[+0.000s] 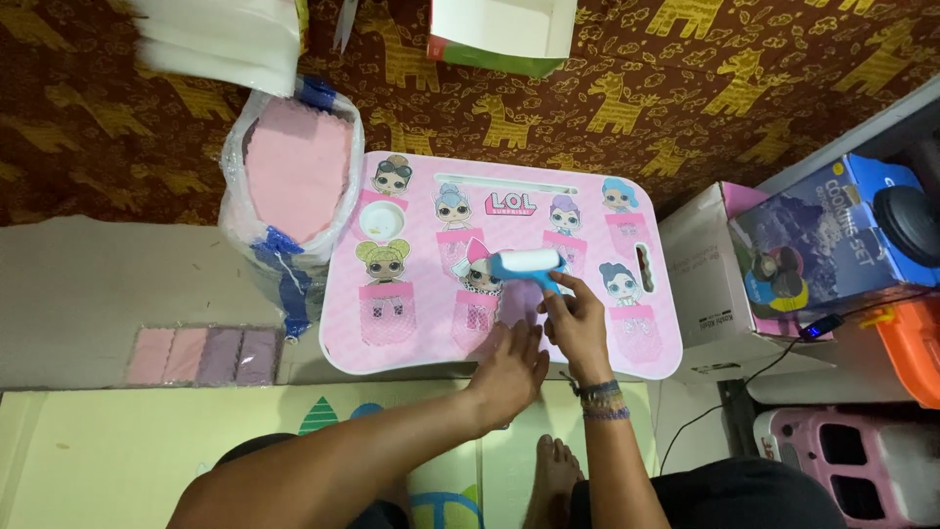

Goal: The person uses a blue-handled lint roller to roll over small rectangular pieces of fabric on a pink tray. They handle a grey piece first, then a purple piece, rolling each repeatedly before placing them into clear plastic bags.

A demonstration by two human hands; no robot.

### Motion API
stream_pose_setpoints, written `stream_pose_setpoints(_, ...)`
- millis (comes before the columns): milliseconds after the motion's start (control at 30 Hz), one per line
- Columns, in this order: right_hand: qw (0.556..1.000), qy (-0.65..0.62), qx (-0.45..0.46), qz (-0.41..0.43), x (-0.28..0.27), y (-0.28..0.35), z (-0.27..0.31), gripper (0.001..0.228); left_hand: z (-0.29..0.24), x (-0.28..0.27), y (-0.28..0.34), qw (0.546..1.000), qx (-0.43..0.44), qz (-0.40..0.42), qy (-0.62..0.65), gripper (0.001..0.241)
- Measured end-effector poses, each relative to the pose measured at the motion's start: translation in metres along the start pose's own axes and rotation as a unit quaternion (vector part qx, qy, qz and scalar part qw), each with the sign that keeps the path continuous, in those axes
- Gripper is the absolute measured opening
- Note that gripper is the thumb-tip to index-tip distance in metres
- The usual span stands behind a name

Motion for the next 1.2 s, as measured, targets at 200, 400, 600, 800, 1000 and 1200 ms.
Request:
stream_pose_setpoints(200, 0.996, 0.06, 0.064, -0.002, -0.006, 0.037, -0.019, 0.046, -0.05, 0.047, -0.013, 0.99, 0.09, 0.09, -0.058, 0.089)
stream_pose_setpoints(400, 0.992, 0.055, 0.111, -0.017, -0.002, 0.076, -0.009, 0.041, -0.069, 0.064, -0.002, 0.963, 0.151, 0.211, -0.072, 0.103)
stream_pose_setpoints(600, 0.987, 0.098, 0.129, 0.009, -0.008, 0.101, -0.006, 0.035, -0.06, 0.064, -0.004, 0.976, 0.121, 0.161, -0.086, 0.086)
stream_pose_setpoints(800, 0.994, 0.066, 0.082, -0.033, -0.028, 0.075, 0.004, 0.043, -0.039, 0.042, -0.009, 0.986, 0.069, 0.141, -0.056, 0.08)
stream_pose_setpoints(1000, 0.997, 0.047, 0.058, -0.014, -0.014, 0.044, 0.004, 0.038, -0.012, 0.002, 0.013, 0.997, -0.037, -0.074, -0.004, 0.052)
stream_pose_setpoints(1200, 0.996, 0.063, 0.054, -0.013, -0.006, 0.031, 0.011, 0.039, -0.014, 0.022, -0.001, 0.999, -0.006, -0.036, -0.017, 0.077)
Point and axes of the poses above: each hand's wrist, its own y-axis away from the middle knuckle, its own x-axis out of the palm, z = x × y, the point moved 8 cm from there along -y, towards the middle knuckle, and after that the axes turned 10 degrees about z, right-handed, at the moved point
